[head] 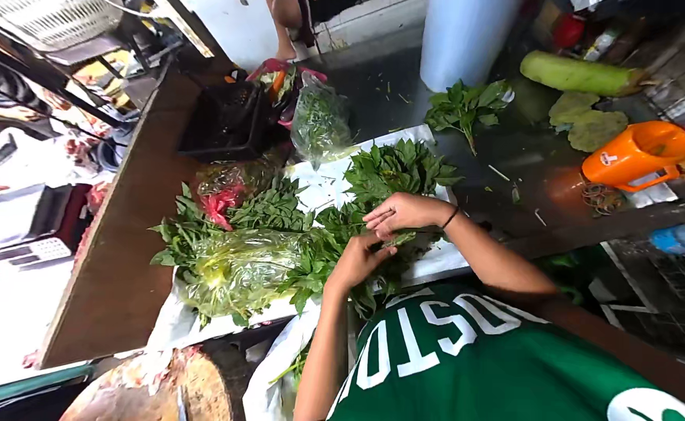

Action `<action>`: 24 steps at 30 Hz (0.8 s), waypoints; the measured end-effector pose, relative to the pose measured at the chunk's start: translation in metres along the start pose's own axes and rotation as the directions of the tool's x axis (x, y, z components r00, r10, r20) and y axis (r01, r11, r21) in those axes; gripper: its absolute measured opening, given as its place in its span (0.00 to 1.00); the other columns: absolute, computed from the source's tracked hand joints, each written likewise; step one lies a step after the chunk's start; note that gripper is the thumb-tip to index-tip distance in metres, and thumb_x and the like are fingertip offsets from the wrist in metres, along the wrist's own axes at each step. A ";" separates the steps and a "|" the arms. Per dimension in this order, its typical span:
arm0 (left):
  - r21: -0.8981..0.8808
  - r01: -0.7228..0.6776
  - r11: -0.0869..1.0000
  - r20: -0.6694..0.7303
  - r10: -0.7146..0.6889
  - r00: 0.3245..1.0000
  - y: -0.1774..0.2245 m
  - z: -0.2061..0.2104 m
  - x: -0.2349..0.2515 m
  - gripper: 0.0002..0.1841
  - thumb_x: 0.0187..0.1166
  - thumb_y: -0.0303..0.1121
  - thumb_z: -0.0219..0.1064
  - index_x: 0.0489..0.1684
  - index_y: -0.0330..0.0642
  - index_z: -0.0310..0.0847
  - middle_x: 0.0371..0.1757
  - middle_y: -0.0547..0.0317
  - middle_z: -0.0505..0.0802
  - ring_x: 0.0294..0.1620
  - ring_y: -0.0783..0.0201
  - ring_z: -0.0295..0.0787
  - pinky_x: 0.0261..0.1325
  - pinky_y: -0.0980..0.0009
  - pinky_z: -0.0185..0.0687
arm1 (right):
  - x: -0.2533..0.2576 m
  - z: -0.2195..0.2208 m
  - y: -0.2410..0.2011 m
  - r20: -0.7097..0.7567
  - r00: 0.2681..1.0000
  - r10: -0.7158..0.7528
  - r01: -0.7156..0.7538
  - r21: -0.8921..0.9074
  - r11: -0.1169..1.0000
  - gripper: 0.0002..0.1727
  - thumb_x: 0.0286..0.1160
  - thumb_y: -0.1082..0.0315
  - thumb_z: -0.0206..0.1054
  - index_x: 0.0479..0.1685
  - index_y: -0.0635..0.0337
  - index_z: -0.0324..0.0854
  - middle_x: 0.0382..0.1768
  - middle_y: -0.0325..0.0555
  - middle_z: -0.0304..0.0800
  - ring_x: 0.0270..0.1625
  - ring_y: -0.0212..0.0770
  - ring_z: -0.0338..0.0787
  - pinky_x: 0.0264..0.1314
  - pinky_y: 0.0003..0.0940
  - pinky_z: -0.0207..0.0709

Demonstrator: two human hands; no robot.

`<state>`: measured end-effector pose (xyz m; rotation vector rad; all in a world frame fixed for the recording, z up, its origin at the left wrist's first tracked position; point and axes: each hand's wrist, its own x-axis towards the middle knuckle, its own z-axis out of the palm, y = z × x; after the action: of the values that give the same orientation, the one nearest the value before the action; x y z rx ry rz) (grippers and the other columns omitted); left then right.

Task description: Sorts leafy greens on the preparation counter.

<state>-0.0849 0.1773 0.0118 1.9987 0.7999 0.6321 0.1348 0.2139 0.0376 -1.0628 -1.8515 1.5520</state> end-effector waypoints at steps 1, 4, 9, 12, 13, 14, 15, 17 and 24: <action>-0.171 -0.014 0.985 0.009 0.016 1.000 0.002 -0.001 -0.005 0.14 0.78 0.36 0.75 0.57 0.41 0.93 0.56 0.56 0.96 0.58 0.64 0.93 0.67 0.60 0.89 | -0.002 0.006 0.012 -0.054 0.998 0.015 -0.008 0.128 0.992 0.19 0.90 0.61 0.59 0.63 0.65 0.87 0.51 0.50 0.97 0.47 0.42 0.97 0.53 0.40 0.92; -0.555 -0.067 0.829 -0.174 -0.036 0.984 0.004 -0.001 -0.010 0.12 0.82 0.28 0.68 0.58 0.33 0.88 0.45 0.48 0.95 0.40 0.59 0.93 0.46 0.60 0.93 | -0.009 0.031 0.025 -0.281 0.952 0.124 0.066 0.581 0.811 0.33 0.93 0.42 0.45 0.76 0.60 0.77 0.56 0.50 0.93 0.50 0.43 0.94 0.56 0.42 0.89; -0.437 0.236 0.868 -0.211 -0.354 0.911 0.005 -0.002 -0.005 0.26 0.77 0.31 0.75 0.72 0.40 0.70 0.39 0.51 0.95 0.37 0.57 0.94 0.44 0.59 0.94 | -0.024 0.023 0.014 -0.293 0.906 -0.305 0.345 0.099 0.933 0.33 0.67 0.76 0.79 0.77 0.67 0.77 0.68 0.52 0.89 0.63 0.44 0.93 0.68 0.39 0.89; -0.152 0.334 0.930 -0.069 -0.348 0.935 -0.001 0.001 0.003 0.36 0.71 0.40 0.81 0.78 0.50 0.66 0.41 0.58 0.96 0.40 0.61 0.96 0.48 0.59 0.95 | -0.037 0.011 0.009 -0.219 0.923 -0.316 0.240 -0.312 0.919 0.11 0.67 0.68 0.81 0.47 0.56 0.92 0.50 0.39 0.93 0.53 0.31 0.92 0.60 0.33 0.90; -0.069 0.330 0.941 -0.036 -0.333 0.942 0.000 0.003 0.006 0.37 0.70 0.42 0.82 0.79 0.51 0.66 0.41 0.60 0.97 0.40 0.63 0.96 0.49 0.59 0.95 | -0.042 0.010 0.013 -0.205 0.935 -0.289 0.211 -0.332 0.919 0.07 0.68 0.68 0.79 0.43 0.56 0.91 0.47 0.39 0.92 0.51 0.31 0.91 0.58 0.32 0.89; 0.003 0.317 0.948 -0.007 -0.317 0.948 0.002 0.004 0.010 0.37 0.70 0.43 0.82 0.79 0.51 0.66 0.41 0.61 0.97 0.40 0.64 0.96 0.50 0.59 0.95 | -0.048 0.011 0.016 -0.199 0.954 -0.223 0.158 -0.299 0.941 0.07 0.71 0.67 0.77 0.44 0.56 0.91 0.47 0.39 0.92 0.48 0.31 0.91 0.55 0.32 0.90; 0.071 0.292 0.954 0.016 -0.294 0.956 0.003 0.007 0.013 0.37 0.70 0.43 0.82 0.78 0.50 0.67 0.42 0.62 0.97 0.40 0.65 0.96 0.50 0.59 0.95 | -0.054 0.012 0.018 -0.189 0.974 -0.124 0.079 -0.227 0.971 0.09 0.75 0.65 0.75 0.49 0.57 0.90 0.48 0.40 0.94 0.45 0.31 0.93 0.53 0.33 0.91; 0.201 0.212 0.956 0.027 -0.221 0.975 0.006 0.016 0.018 0.35 0.72 0.46 0.80 0.79 0.51 0.70 0.44 0.65 0.97 0.41 0.66 0.96 0.51 0.58 0.95 | -0.067 0.016 0.022 -0.197 0.979 0.047 -0.055 -0.036 0.998 0.12 0.79 0.64 0.73 0.54 0.61 0.89 0.44 0.43 0.96 0.39 0.33 0.96 0.48 0.34 0.93; 0.258 -0.072 0.963 -0.333 0.159 0.930 0.044 0.043 0.011 0.32 0.76 0.45 0.76 0.80 0.48 0.72 0.72 0.59 0.88 0.78 0.54 0.79 0.83 0.45 0.73 | -0.108 -0.032 0.083 -0.804 0.506 0.313 0.192 0.459 0.868 0.13 0.78 0.73 0.71 0.57 0.70 0.85 0.48 0.57 0.94 0.47 0.52 0.96 0.58 0.49 0.93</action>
<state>-0.0344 0.1440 0.0300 2.1985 1.0158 1.0245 0.2425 0.1484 -0.0236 -1.3035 -0.6466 1.0604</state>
